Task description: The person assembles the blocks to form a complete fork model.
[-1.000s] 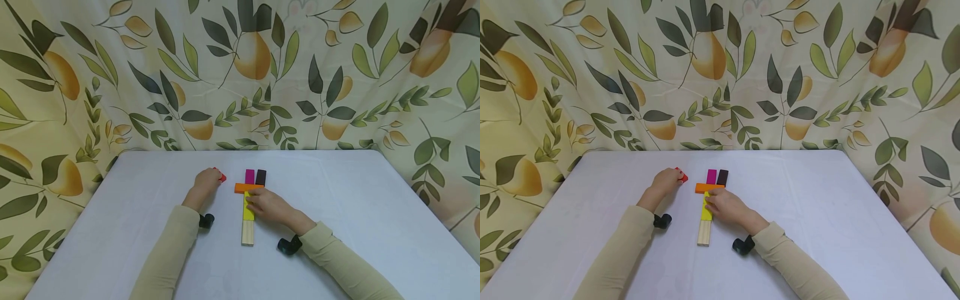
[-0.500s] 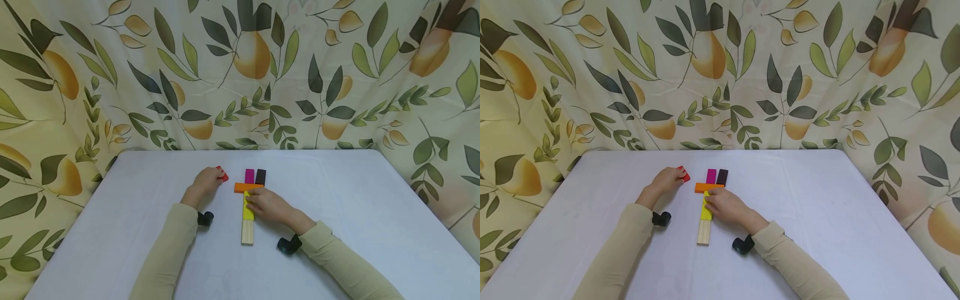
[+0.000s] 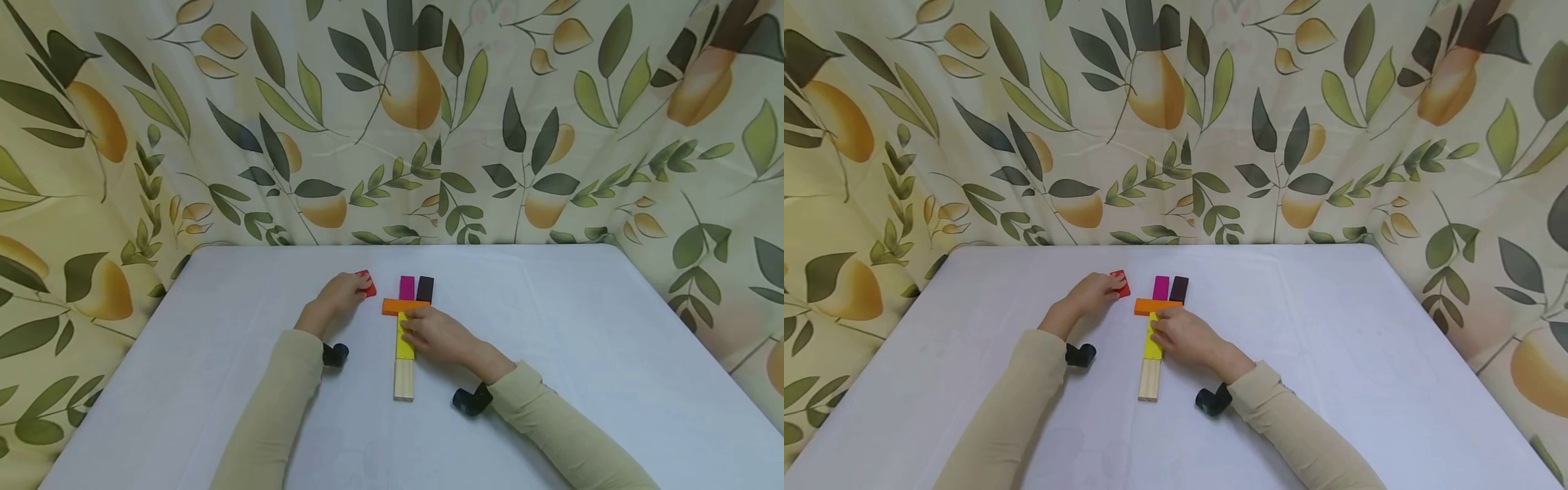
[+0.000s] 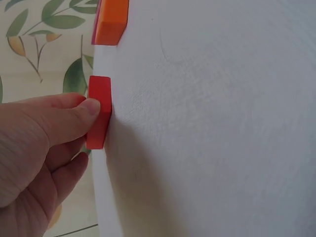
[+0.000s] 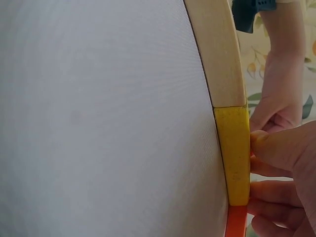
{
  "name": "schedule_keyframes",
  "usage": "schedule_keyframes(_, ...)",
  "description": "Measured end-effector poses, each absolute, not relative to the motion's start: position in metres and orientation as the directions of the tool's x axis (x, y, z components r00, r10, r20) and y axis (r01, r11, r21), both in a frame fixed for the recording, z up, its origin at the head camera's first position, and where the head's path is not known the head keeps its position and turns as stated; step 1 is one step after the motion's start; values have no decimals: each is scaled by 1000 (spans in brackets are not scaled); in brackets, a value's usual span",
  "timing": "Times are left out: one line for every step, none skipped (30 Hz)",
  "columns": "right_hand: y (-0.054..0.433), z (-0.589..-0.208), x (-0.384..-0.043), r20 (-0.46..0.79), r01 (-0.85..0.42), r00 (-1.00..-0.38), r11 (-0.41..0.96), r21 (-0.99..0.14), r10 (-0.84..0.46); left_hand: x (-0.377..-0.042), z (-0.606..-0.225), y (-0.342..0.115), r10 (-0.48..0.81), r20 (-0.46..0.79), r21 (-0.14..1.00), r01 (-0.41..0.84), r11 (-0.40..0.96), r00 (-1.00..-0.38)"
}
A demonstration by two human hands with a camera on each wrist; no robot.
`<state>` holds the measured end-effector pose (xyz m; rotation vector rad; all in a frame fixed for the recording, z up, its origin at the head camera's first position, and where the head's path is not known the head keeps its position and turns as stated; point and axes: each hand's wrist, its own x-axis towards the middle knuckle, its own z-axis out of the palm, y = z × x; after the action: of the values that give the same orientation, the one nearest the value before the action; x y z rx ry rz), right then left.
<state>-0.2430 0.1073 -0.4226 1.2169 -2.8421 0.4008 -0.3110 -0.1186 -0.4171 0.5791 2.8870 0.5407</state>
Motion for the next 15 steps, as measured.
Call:
schedule_keyframes(107,-423,-243,123,-715,-695,661,-227,-709,-312,-418,-118,405,-70,378,352,856,-912)
schedule_keyframes(107,-423,-243,124,-717,-692,659,-227,-711,-312,-418,-118,410,-71,386,354,852,-909)
schedule_keyframes(107,-423,-243,128,-723,-687,653,-228,-716,-312,-418,-117,411,-73,399,352,847,-909)
schedule_keyframes(107,-423,-243,133,-727,-683,648,-228,-719,-312,-418,-116,415,-72,407,353,843,-907)
schedule_keyframes(108,-424,-244,137,-730,-680,645,-228,-721,-312,-419,-116,415,-72,420,350,837,-907)
schedule_keyframes(108,-424,-244,141,-732,-677,642,-227,-723,-312,-419,-115,411,-76,434,342,834,-908)
schedule_keyframes(108,-424,-244,141,-736,-673,639,-225,-726,-312,-419,-115,406,-78,451,331,829,-911)
schedule_keyframes(108,-424,-244,144,-740,-669,634,-223,-729,-312,-419,-114,396,-82,475,314,822,-915)
schedule_keyframes(108,-424,-244,144,-740,-668,634,-222,-730,-312,-419,-114,395,-82,486,310,817,-915)
schedule_keyframes(108,-424,-244,143,-737,-672,637,-224,-727,-312,-419,-113,391,-82,507,299,808,-917)
schedule_keyframes(108,-424,-244,142,-737,-672,636,-228,-727,-312,-420,-113,385,-85,529,286,799,-919)
schedule_keyframes(108,-424,-244,140,-736,-672,635,-233,-727,-312,-420,-112,379,-90,552,270,789,-921)
schedule_keyframes(107,-423,-244,138,-737,-671,634,-237,-728,-312,-420,-112,372,-96,578,253,776,-923)
schedule_keyframes(107,-423,-244,139,-736,-672,633,-241,-728,-312,-421,-111,361,-108,603,228,764,-926)
schedule_keyframes(107,-423,-244,138,-734,-674,634,-244,-726,-313,-421,-110,362,-114,612,221,759,-925)
